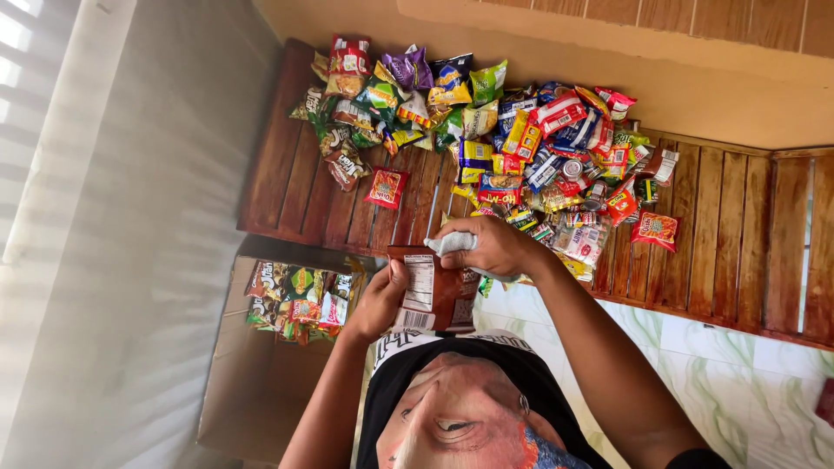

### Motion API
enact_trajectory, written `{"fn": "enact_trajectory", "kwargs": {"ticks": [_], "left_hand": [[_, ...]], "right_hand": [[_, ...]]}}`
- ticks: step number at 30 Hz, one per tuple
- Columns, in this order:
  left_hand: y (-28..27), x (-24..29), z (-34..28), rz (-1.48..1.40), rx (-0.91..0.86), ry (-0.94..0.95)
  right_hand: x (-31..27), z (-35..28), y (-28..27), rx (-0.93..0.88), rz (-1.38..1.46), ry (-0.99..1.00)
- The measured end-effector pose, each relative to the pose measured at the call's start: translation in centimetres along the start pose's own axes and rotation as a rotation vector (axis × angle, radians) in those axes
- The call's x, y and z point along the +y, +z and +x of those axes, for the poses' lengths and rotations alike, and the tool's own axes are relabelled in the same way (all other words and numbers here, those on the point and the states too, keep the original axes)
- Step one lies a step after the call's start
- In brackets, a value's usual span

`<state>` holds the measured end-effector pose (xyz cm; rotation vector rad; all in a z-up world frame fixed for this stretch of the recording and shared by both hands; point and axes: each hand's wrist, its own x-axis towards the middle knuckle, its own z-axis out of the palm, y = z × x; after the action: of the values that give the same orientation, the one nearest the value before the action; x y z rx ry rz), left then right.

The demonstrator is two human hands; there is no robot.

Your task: Wiping snack bags with a cloth and organizing them into a cardboard box.

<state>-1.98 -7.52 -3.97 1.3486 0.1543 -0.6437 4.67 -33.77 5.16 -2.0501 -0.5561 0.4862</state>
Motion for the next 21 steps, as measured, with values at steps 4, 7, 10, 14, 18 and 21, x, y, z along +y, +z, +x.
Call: {"fn": "enact_trajectory", "kwargs": {"ticks": [4,7,10,14,18,21], "left_hand": [[0.6,0.5,0.0,0.112,0.013,0.044],[2.1,2.0,-0.1,0.022,0.092,0.056],[4.2,4.4,-0.8,-0.236,0.247,-0.044],[5.1,3.7,-0.2,-0.490,0.404,0.075],[6.3,3.7,0.0,-0.593,0.380,0.321],[6.3,3.0,0.0,-0.664,0.365,0.306]], "right_hand": [[3.8,0.6,1.6,0.047,0.118,0.013],[5.7,1.8,2.3,0.288,0.112,0.132],[4.7,1.1,2.7,0.537,0.170,0.321],[0.7,-0.4,5.7,0.542,0.040,0.088],[0.6,-0.1,8.4,0.669,-0.215,-0.013],[0.3,0.7,7.2,0.659,-0.042,0.145]]}}
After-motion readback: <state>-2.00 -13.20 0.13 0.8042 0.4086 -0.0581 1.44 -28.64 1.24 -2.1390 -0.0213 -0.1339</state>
